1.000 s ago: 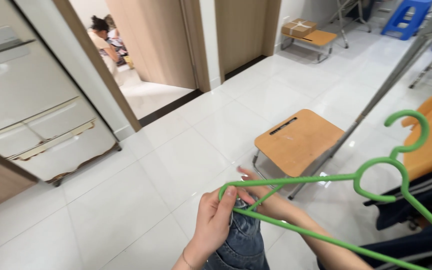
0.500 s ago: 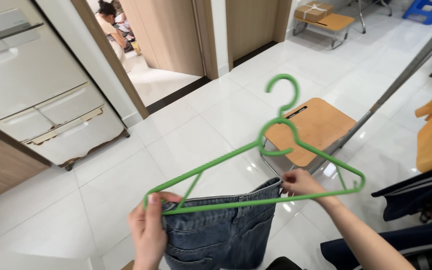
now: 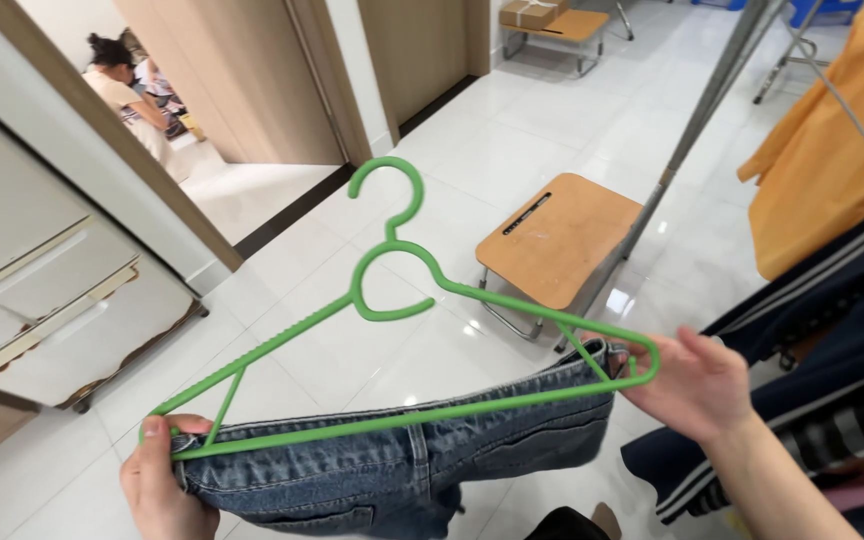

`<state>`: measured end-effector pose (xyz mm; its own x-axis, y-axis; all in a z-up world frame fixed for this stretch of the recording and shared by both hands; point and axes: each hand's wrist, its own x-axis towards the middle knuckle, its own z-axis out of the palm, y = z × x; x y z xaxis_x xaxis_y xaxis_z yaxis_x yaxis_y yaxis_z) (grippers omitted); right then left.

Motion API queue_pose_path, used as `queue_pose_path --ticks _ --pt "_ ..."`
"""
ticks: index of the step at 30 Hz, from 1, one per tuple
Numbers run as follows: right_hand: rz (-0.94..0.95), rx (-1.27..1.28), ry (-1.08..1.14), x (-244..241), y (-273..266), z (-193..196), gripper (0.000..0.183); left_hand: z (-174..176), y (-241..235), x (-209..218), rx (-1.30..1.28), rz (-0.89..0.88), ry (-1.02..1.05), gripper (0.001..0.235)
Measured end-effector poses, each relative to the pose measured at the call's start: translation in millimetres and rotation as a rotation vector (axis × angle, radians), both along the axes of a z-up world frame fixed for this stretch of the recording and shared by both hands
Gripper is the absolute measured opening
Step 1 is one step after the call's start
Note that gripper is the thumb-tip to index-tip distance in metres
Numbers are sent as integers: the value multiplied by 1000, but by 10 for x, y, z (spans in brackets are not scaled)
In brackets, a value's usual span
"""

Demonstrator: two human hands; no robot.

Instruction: The person hangs a pair of jeans on a green hanger and places it on a clothing rack. They then take a brown long-sleeved shirt from the rack, fold it on a metal table, and place it on a stack. Finally, they take another brown shirt from the rack, fold it on the table, and add it to the stack.

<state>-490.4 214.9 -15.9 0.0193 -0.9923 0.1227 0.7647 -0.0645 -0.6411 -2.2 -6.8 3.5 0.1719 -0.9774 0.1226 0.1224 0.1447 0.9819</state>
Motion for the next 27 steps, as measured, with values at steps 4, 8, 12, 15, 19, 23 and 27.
queue_pose_path --ticks 4,8,12,15,19,23,27 --pt "19 -199 61 11 177 144 78 -86 -81 -99 13 11 38 53" --pt "-88 -146 64 -12 260 48 46 -125 -123 -93 -6 -76 98 52" --pt "-174 -45 -14 -92 240 -189 31 -46 -110 -123 13 -66 114 51" --pt "-231 87 20 -157 188 -389 21 -86 -94 -168 6 -2 146 48" --pt "-362 247 77 -123 107 -462 23 52 36 -295 81 129 157 45" --pt "-355 288 73 -73 5 -376 33 76 117 -356 192 287 123 41" --pt "-457 312 140 -45 -78 -353 37 14 164 -354 227 355 57 51"
